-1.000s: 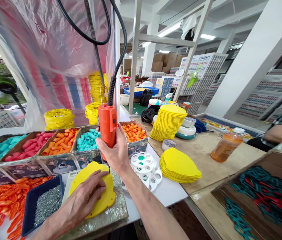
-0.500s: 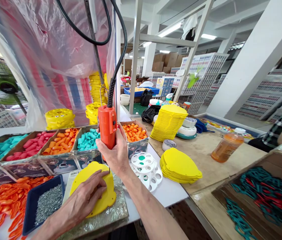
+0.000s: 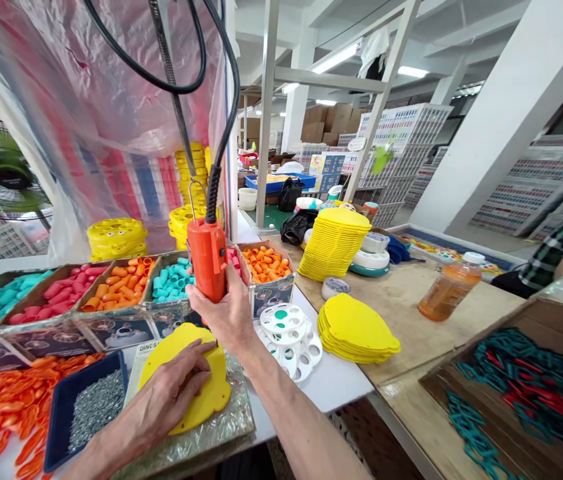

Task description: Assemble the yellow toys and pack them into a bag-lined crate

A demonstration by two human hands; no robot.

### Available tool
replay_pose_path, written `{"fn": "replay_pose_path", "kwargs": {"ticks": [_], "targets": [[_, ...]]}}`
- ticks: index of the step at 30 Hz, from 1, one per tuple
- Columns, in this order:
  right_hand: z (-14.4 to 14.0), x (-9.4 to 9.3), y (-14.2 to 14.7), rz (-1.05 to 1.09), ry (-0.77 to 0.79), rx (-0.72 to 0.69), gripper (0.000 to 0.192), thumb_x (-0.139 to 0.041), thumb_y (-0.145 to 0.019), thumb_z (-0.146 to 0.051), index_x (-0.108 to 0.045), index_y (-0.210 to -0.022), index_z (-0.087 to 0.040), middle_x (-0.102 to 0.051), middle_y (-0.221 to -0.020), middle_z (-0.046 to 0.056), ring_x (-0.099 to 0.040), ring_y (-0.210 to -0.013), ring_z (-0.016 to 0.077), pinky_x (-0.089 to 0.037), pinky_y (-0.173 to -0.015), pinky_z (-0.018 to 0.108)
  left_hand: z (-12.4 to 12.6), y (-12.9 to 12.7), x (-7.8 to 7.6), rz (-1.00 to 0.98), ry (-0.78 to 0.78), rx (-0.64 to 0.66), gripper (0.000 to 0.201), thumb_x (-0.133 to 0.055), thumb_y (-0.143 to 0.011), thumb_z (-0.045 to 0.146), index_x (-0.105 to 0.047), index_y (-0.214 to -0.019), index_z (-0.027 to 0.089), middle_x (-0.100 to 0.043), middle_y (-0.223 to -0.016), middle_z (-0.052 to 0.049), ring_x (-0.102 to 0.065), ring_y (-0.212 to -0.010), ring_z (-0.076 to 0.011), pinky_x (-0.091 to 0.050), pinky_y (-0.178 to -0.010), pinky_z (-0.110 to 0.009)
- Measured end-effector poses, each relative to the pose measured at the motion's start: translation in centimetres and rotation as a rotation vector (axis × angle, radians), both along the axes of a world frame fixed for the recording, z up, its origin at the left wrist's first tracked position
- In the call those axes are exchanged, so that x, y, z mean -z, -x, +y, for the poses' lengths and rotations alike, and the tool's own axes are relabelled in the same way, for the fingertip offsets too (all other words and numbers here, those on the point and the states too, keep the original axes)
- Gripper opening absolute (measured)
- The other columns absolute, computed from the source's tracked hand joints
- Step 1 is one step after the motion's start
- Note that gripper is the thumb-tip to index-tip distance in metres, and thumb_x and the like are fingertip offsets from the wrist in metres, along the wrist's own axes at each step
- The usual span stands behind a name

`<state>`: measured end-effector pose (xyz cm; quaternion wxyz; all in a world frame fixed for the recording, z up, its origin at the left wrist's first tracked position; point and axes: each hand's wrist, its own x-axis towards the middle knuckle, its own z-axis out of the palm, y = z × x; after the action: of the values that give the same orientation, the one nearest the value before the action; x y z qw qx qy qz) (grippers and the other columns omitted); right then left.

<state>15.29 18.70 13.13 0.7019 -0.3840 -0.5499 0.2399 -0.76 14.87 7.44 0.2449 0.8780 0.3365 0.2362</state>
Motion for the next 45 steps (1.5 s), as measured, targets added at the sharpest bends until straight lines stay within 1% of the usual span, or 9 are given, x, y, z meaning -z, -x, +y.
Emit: {"fn": "replay_pose_path", "kwargs": {"ticks": [3,7,13,16,21,29,33,39,45], "targets": [[0.0,-0.2,-0.2,0.014,-0.007,-0.051,0.032,-0.075,-0.078,-0.026,-0.069,-0.11,-0.027,-0.076,-0.104,0.002,-0.07,-0.086,0.0202,-0.059,-0.079,0.033,0.1,0.1,0.4,0.003,0.046,-0.031,0.02,-0.041,-0.103,0.027,-0.057,-0.094,0.024,-0.07,-0.134,-0.01,-0.06,-0.133,-0.0277,-0.05,-0.112,-0.048],[-0.6,-1.7,-0.4,0.052,-0.054,-0.077,0.032,-0.073,-0.082,-0.029,-0.068,-0.114,-0.028,-0.074,-0.112,0.003,-0.068,-0.094,0.0208,-0.058,-0.084,0.035,0.2,0.1,0.5,-0.071,0.131,-0.052,0.019,-0.04,-0.102,0.027,-0.057,-0.094,0.024,-0.075,-0.115,-0.008,-0.059,-0.135,-0.0259,-0.054,-0.105,-0.043],[-2.5,-4.0,-0.2,0.115,-0.082,-0.162,0.031,-0.074,-0.082,-0.034,-0.065,-0.111,-0.027,-0.074,-0.102,0.001,-0.064,-0.075,0.0155,-0.058,-0.069,0.03,0.0,-0.2,-0.1,-0.159,0.188,-0.098,0.015,-0.048,-0.098,0.027,-0.061,-0.09,0.024,-0.077,-0.097,-0.004,-0.066,-0.123,-0.0236,-0.053,-0.1,-0.037],[-2.9,-3.8,0.1,0.078,-0.071,-0.159,0.034,-0.072,-0.083,-0.034,-0.064,-0.115,-0.028,-0.074,-0.11,0.003,-0.067,-0.083,0.0178,-0.059,-0.072,0.032,-0.2,-0.2,-0.2,-0.16,0.199,-0.083,0.016,-0.049,-0.097,0.027,-0.063,-0.091,0.023,-0.074,-0.096,-0.003,-0.069,-0.11,-0.0221,-0.053,-0.093,-0.034],[-3.0,-2.8,0.3,0.004,-0.051,-0.077,0.032,-0.072,-0.084,-0.037,-0.066,-0.114,-0.027,-0.075,-0.107,0.005,-0.069,-0.092,0.0221,-0.06,-0.077,0.037,-0.3,-0.3,0.0,-0.164,0.214,-0.063,0.018,-0.047,-0.099,0.026,-0.063,-0.092,0.022,-0.069,-0.095,-0.001,-0.066,-0.088,-0.0169,-0.05,-0.083,-0.031],[-3.0,-2.1,0.5,0.071,-0.061,-0.131,0.03,-0.076,-0.083,-0.039,-0.068,-0.11,-0.028,-0.074,-0.1,0.002,-0.067,-0.083,0.019,-0.057,-0.071,0.034,-0.4,-0.4,0.1,-0.161,0.246,-0.066,0.019,-0.045,-0.1,0.029,-0.061,-0.092,0.022,-0.066,-0.088,0.0,-0.065,-0.08,-0.0161,-0.048,-0.078,-0.029],[-3.0,-2.2,0.4,0.083,-0.043,-0.162,0.033,-0.076,-0.084,-0.039,-0.067,-0.115,-0.028,-0.074,-0.101,0.002,-0.066,-0.082,0.0185,-0.056,-0.069,0.033,-0.4,-0.4,0.1,-0.115,0.192,-0.076,0.02,-0.045,-0.1,0.031,-0.061,-0.092,0.022,-0.065,-0.085,0.0,-0.066,-0.086,-0.0194,-0.048,-0.08,-0.031],[-2.9,-2.2,0.4,0.061,-0.041,-0.122,0.03,-0.076,-0.084,-0.037,-0.066,-0.11,-0.028,-0.073,-0.095,0.001,-0.066,-0.078,0.0181,-0.056,-0.068,0.032,-0.3,-0.6,-0.2,-0.068,0.16,-0.08,0.02,-0.045,-0.1,0.03,-0.06,-0.09,0.022,-0.066,-0.088,-0.001,-0.064,-0.084,-0.0189,-0.048,-0.078,-0.031],[-3.0,-2.3,0.4,0.034,-0.016,-0.1,0.031,-0.075,-0.083,-0.036,-0.066,-0.11,-0.026,-0.073,-0.102,0.003,-0.065,-0.077,0.0174,-0.057,-0.067,0.032,-0.3,-0.8,-0.4,-0.013,0.105,-0.092,0.021,-0.045,-0.1,0.028,-0.059,-0.087,0.022,-0.067,-0.09,-0.002,-0.064,-0.081,-0.0184,-0.048,-0.075,-0.03]]}}
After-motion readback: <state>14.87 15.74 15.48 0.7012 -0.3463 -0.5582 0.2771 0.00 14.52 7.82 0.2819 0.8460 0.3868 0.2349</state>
